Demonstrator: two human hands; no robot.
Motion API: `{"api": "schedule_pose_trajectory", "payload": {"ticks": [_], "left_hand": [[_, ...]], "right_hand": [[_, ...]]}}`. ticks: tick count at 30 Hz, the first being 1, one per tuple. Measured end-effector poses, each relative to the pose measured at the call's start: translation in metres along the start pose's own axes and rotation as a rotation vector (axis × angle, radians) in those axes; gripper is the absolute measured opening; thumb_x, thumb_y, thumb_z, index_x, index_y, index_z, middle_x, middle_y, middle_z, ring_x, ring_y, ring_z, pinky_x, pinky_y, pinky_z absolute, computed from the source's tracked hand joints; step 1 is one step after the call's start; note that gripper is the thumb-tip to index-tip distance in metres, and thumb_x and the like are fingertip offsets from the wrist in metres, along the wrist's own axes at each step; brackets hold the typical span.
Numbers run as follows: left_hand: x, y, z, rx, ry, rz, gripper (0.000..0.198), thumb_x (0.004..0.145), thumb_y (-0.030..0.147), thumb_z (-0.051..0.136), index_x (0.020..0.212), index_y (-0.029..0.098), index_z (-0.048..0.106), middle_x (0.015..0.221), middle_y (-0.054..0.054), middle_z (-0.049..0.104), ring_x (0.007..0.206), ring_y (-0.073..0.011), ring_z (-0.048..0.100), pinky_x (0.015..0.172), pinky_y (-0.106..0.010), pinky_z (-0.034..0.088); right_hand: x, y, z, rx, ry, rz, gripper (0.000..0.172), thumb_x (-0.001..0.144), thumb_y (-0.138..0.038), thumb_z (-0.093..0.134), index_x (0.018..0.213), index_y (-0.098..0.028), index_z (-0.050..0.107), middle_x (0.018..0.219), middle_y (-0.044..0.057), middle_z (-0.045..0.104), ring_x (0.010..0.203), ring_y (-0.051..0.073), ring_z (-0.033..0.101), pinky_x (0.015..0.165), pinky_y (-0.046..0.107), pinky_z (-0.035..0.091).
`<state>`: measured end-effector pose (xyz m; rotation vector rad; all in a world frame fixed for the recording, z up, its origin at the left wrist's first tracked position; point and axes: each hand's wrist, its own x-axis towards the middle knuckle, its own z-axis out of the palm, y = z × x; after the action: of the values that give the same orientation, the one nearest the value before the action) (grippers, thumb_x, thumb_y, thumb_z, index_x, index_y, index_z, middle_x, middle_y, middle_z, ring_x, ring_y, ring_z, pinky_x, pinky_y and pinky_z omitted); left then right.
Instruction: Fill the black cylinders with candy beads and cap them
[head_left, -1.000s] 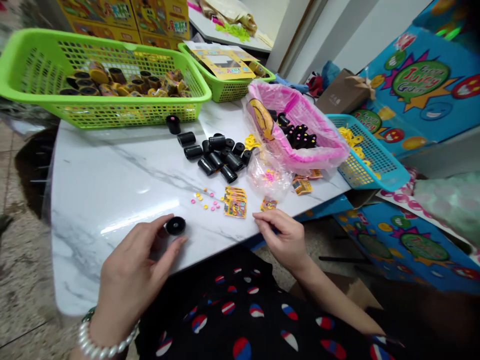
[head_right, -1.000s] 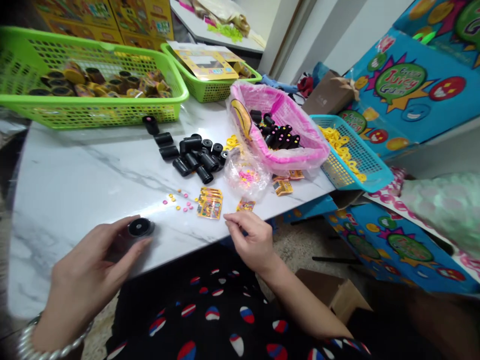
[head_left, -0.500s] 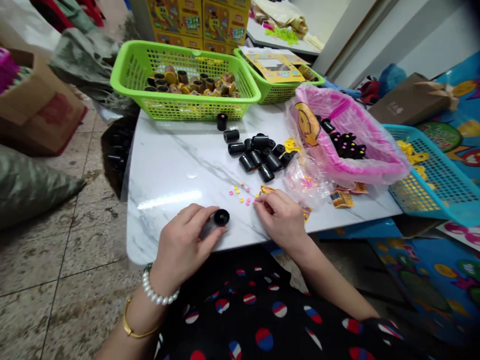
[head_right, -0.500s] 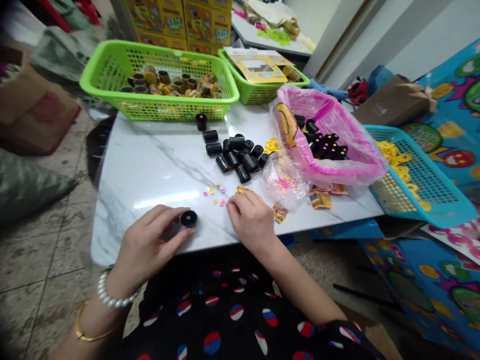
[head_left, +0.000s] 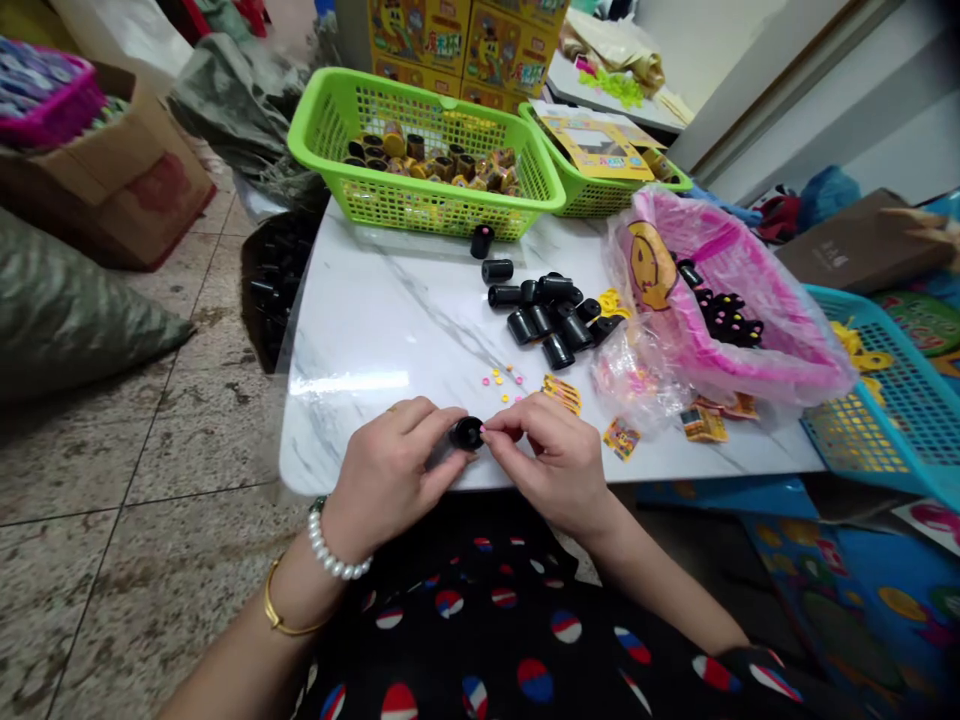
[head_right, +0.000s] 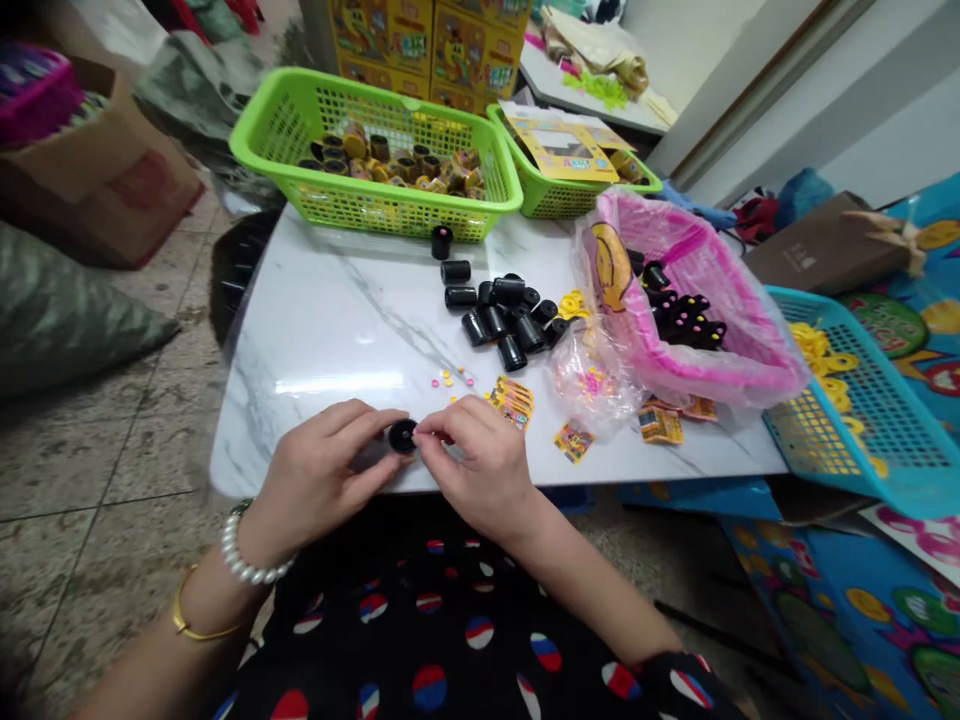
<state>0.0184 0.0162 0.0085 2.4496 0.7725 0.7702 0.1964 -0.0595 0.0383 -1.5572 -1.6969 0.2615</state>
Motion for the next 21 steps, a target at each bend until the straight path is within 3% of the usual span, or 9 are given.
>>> {"api": "schedule_pose_trajectory", "payload": {"ticks": [8, 15, 21], "left_hand": [[-0.003, 0.001, -0.001, 0.018, -0.022, -0.04, 0.027, 0.088, 0.029, 0.059, 0.111, 0.016, 0.063, 0.091, -0.007, 0.063, 0.083, -0.02, 0.06, 0.072, -0.032, 0.05], [-0.002, 0.001, -0.001, 0.024, -0.029, -0.046, 0.025, 0.091, 0.031, 0.056, 0.11, 0.017, 0.065, 0.089, -0.006, 0.063, 0.082, -0.0196, 0.06, 0.07, -0.031, 0.049], [-0.003, 0.0, -0.001, 0.027, -0.019, -0.038, 0.025, 0.092, 0.033, 0.056, 0.108, 0.017, 0.066, 0.087, -0.005, 0.062, 0.079, -0.0189, 0.059, 0.066, -0.03, 0.048]], "right_hand": [[0.005, -0.003, 0.007, 0.05, -0.056, 0.0, 0.01, 0.086, -0.012, 0.062, 0.086, -0.02, 0.069, 0.077, 0.001, 0.065, 0.072, 0.013, 0.058, 0.067, 0.027, 0.047], [0.016, -0.004, 0.003, 0.057, -0.174, 0.132, 0.011, 0.083, -0.013, 0.067, 0.091, -0.018, 0.071, 0.073, 0.0, 0.062, 0.065, 0.011, 0.055, 0.058, 0.025, 0.044], [0.028, -0.007, 0.0, -0.067, -0.234, 0.012, 0.006, 0.082, -0.013, 0.067, 0.084, -0.017, 0.07, 0.072, 0.0, 0.062, 0.068, 0.012, 0.056, 0.064, 0.028, 0.044]]}}
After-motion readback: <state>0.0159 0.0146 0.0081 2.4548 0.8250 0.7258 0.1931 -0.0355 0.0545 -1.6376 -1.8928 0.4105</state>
